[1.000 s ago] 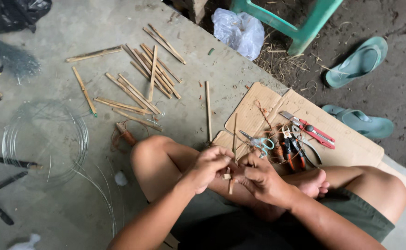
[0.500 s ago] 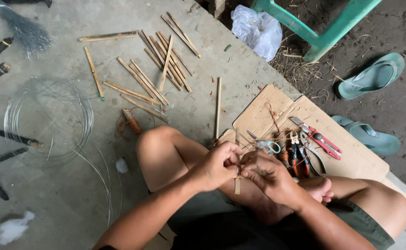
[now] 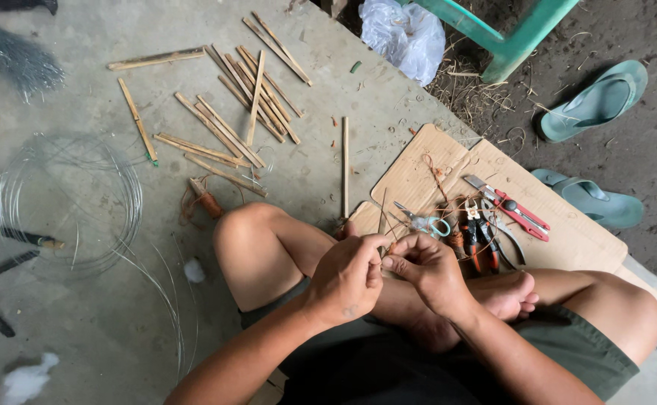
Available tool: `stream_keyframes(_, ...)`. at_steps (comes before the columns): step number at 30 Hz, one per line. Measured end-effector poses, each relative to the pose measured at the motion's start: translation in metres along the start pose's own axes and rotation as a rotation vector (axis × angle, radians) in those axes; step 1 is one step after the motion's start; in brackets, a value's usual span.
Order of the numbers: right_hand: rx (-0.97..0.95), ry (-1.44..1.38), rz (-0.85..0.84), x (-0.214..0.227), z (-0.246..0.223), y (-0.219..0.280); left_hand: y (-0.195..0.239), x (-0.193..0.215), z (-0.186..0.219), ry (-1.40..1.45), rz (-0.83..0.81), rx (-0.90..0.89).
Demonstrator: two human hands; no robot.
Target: The person sits on the floor and assembles small bamboo sticks into a cross-shaped structure. They use a thin wire to tie the sticks together, then use scissors to trim the excess wire and a knife to sharpen the ends of the sticks.
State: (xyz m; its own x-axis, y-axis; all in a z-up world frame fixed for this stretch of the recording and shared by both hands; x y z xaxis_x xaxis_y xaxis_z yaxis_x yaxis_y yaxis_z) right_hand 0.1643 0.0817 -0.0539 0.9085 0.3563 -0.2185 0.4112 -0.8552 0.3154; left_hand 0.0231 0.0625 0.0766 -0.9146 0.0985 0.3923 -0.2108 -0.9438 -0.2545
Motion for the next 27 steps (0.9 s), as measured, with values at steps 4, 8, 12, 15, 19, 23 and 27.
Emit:
stream_keyframes(4, -0.069, 0.185, -0.023, 0.003, -0.011, -0.004, -0.009, -0.005, 0.008, -0.077, -0.015, -0.073)
stream_keyframes(8, 0.052, 0.450, -0.016, 0.006, -0.045, -0.014, -0.030, -0.002, 0.010, -0.122, 0.029, -0.131)
stream_keyframes(12, 0.106, 0.478, -0.002, 0.009, -0.065, -0.024, -0.049, -0.002, 0.009, -0.228, 0.094, -0.175)
stream_keyframes(15, -0.063, 0.037, -0.078, 0.007, -0.049, -0.031, -0.055, -0.006, -0.008, -0.180, 0.071, -0.049)
stream_keyframes(19, -0.291, -0.334, -0.144, 0.005, -0.022, -0.035, -0.052, -0.007, -0.027, -0.040, 0.055, 0.100)
stream_keyframes(23, -0.323, -0.310, -0.148, 0.010, -0.014, -0.038, -0.046, -0.009, -0.059, 0.251, -0.008, 0.448)
stream_keyframes(27, -0.340, -0.355, -0.149, 0.005, -0.013, -0.042, -0.051, -0.001, -0.043, 0.038, -0.061, 0.306)
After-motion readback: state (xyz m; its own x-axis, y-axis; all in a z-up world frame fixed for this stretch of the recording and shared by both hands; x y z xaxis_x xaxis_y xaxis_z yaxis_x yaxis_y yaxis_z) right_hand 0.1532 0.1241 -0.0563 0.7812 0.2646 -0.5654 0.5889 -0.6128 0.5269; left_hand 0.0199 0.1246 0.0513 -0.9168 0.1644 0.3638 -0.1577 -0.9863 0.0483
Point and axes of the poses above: each hand's wrist, its own y-axis away from the middle knuckle, its own x-axis out of the back of the hand, z = x × y, the point moved 9 cm from there along -y, towards the middle knuckle, and after that the axes turned 8 degrees about y, right-handed, at the moved point
